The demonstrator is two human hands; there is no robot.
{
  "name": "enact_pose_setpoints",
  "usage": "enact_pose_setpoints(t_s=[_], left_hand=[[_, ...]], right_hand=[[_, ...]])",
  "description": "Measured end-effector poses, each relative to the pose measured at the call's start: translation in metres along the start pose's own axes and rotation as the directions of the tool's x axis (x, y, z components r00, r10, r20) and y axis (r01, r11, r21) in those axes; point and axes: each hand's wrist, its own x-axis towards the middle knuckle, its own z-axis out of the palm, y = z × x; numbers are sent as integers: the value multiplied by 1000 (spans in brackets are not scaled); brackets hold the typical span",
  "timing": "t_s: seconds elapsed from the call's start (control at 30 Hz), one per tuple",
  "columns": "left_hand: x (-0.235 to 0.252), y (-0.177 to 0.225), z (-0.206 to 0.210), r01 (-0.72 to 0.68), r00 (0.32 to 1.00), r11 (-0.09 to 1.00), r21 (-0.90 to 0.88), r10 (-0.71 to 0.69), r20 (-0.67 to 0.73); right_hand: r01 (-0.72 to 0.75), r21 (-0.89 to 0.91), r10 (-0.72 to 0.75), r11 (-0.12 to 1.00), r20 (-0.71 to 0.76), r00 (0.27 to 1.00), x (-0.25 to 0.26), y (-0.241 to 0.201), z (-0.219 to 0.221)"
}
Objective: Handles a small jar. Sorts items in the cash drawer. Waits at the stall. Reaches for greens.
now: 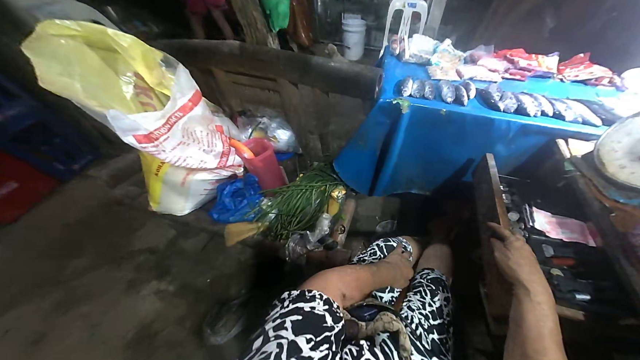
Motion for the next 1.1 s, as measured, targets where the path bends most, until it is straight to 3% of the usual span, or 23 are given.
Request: enact_pose_setpoints(t_s=[1.1], left_hand=[[1,0,0,0,1000,1000,4,0,1]], right_hand=[[8,26,-7,1000,-8,1000,-3,-3,-1]])
